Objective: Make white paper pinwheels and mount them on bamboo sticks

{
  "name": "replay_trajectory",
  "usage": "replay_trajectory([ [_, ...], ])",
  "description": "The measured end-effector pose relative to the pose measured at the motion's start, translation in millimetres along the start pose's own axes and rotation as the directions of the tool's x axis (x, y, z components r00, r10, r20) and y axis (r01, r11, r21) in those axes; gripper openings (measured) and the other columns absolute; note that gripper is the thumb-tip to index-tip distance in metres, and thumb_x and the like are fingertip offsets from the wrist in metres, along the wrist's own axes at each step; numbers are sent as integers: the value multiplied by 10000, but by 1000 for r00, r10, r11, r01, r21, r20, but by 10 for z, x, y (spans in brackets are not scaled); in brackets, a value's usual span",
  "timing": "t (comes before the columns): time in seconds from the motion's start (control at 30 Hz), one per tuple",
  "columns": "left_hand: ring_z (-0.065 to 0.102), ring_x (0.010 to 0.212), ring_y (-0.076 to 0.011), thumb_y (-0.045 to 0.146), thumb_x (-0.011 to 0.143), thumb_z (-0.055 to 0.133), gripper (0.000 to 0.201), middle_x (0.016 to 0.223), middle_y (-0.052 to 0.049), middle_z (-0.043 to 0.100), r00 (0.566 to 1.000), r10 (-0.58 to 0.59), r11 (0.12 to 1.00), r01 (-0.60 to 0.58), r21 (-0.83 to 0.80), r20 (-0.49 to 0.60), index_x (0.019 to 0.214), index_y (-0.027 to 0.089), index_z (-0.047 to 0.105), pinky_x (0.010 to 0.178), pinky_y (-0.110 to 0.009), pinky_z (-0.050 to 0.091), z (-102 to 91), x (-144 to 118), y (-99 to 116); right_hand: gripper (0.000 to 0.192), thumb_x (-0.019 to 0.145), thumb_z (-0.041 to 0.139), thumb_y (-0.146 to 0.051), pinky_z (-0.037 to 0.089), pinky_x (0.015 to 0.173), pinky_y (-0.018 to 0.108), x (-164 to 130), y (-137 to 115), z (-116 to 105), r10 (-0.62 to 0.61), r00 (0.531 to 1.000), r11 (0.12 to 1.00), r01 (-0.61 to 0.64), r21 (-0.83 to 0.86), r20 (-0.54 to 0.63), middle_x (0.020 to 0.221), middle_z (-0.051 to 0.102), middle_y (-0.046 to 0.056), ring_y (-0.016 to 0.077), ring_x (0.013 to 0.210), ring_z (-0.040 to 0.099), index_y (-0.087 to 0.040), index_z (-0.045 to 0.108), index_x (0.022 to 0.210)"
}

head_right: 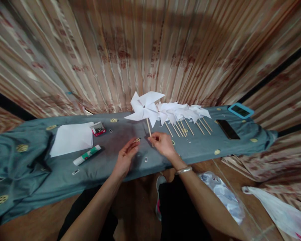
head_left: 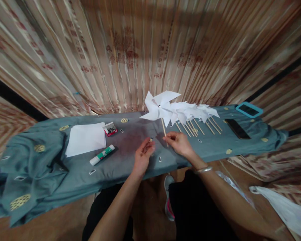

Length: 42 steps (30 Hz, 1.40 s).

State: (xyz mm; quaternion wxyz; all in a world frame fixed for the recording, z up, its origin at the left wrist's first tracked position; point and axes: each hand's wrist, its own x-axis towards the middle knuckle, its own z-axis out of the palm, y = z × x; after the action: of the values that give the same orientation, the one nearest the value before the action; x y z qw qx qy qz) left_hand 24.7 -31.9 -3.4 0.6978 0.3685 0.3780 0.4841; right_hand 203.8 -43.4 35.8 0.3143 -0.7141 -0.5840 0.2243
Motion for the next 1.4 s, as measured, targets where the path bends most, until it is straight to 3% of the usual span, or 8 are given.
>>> replay_trajectory([
  [0.03, 666, 940, -176, 299, 608, 832, 506, 981, -68, 743, 1000, -4, 1000, 4, 15, 16, 1085, 182, 711, 913, -304, 488, -3, -5, -21, 295, 857, 555, -425, 407, 569, 248, 103, 41, -92, 39, 999, 988, -37, -151, 9, 659, 696, 16, 149, 601, 604, -186, 700, 762],
  [0.2, 665, 874, -170, 255, 617, 806, 476, 941, -63, 734, 998, -39, 998, 36, 56, 56, 1078, 173, 717, 861, -299, 504, -49, -26, -81, 232, 837, 593, -304, 370, 574, 266, 476, 164, -353, 146, 989, 920, -127, -372, 22, 672, 715, 61, 170, 617, 609, -151, 739, 742],
  [0.5, 659, 870, -169, 272, 633, 786, 476, 956, -57, 739, 995, -56, 994, 48, 96, 84, 1093, 178, 713, 874, -312, 504, -128, -65, -66, 200, 842, 625, -303, 403, 618, 238, 697, 338, -207, 307, 950, 758, -202, -620, 66, 819, 767, 58, 182, 763, 668, -188, 789, 843],
  [0.8, 627, 754, -133, 147, 657, 730, 390, 916, -62, 742, 996, -82, 995, 79, 58, 46, 1047, 158, 726, 764, -269, 517, -73, -94, -88, 309, 902, 549, -377, 435, 647, 266, 660, 383, -143, 292, 954, 683, -158, -713, 69, 924, 774, 88, 229, 852, 700, -187, 786, 956],
  [1.0, 607, 695, -103, 107, 698, 721, 376, 919, -51, 736, 990, -130, 991, 129, 33, 55, 1071, 155, 717, 714, -240, 509, 10, -103, -147, 353, 915, 509, -396, 454, 658, 309, 463, 359, -173, 212, 977, 656, -137, -742, 7, 942, 762, 140, 276, 869, 708, -154, 753, 998],
  [1.13, 625, 728, -105, 118, 727, 708, 324, 905, -48, 741, 991, -119, 993, 117, 24, 57, 1048, 160, 726, 738, -232, 516, 16, -119, -132, 344, 937, 476, -371, 488, 700, 320, 81, 364, -95, 28, 995, 716, -90, -693, -100, 949, 761, 125, 263, 858, 716, -167, 690, 1113],
  [1.3, 664, 764, -133, 171, 753, 704, 229, 829, -40, 744, 988, -131, 991, 128, 38, 80, 978, 160, 745, 772, -260, 529, -6, -149, -141, 345, 968, 423, -335, 501, 914, 407, -485, 487, 163, -363, 907, 799, 185, -572, -213, 1110, 718, 162, 276, 1033, 648, -131, 666, 1103],
  [1.4, 678, 763, -145, 192, 766, 701, 202, 819, -42, 750, 983, -155, 986, 147, 80, 99, 958, 157, 750, 779, -275, 535, 10, -162, -180, 338, 977, 434, -320, 485, 958, 451, -755, 571, 308, -421, 874, 777, 210, -593, -243, 1228, 656, 195, 288, 1137, 595, -125, 629, 1172],
])
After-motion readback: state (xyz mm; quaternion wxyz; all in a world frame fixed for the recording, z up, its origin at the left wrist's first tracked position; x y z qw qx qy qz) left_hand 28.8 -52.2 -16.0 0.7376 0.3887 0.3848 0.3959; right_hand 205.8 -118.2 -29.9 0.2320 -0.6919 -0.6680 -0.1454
